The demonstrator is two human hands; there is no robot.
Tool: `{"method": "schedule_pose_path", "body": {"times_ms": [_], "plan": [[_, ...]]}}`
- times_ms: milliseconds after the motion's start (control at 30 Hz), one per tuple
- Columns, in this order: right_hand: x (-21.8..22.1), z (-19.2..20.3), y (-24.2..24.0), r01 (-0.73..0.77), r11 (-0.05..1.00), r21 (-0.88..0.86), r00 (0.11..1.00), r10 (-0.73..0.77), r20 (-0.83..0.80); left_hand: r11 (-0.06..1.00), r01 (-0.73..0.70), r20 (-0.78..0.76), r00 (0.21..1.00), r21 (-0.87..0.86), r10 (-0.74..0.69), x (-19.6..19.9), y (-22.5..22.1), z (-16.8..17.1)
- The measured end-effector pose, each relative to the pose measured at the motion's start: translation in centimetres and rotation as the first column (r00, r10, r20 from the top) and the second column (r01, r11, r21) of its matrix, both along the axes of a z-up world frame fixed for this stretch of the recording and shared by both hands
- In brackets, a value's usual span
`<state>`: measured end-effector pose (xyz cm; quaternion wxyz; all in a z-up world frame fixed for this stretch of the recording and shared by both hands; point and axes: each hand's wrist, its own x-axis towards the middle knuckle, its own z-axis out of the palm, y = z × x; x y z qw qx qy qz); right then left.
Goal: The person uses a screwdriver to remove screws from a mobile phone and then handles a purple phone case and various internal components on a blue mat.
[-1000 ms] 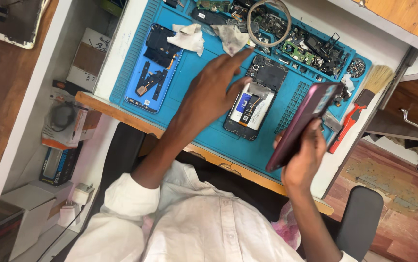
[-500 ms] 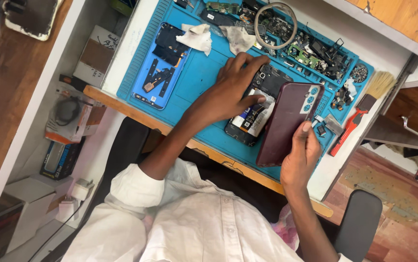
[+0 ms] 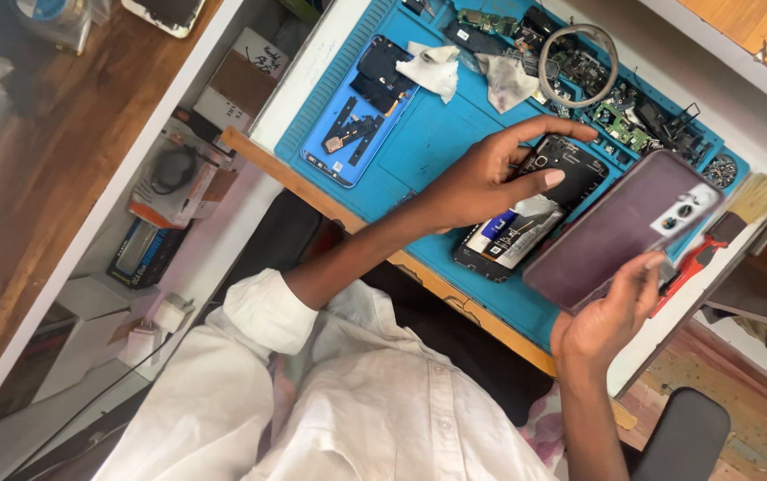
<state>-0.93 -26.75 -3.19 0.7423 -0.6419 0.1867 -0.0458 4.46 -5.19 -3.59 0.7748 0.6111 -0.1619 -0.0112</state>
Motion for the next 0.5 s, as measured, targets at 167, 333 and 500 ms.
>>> {"method": "schedule_pose_path", "body": {"times_ms": [167,333,500], "plan": [[-0.1,0.4,-0.4,-0.297,0.934,0.199,0.930,0.236,0.284,0.991,0.074,-0.084,0.993,-0.111,-0.083,-0.5,0.1,-0.2],[0.4,2.2,0.4,-0.376,0.716,0.588,0.925,0.251,0.286,0.970,0.133,-0.034,0.989,-0.202,-0.142,-0.7,0.2,-0.9],[0.1,2.1,0.0,-0.431,0.791,0.435,0.899,0.331,0.288,0.993,0.069,-0.014,0.997,-0.099,-0.071,-0.6,0.3,-0.7]]}}
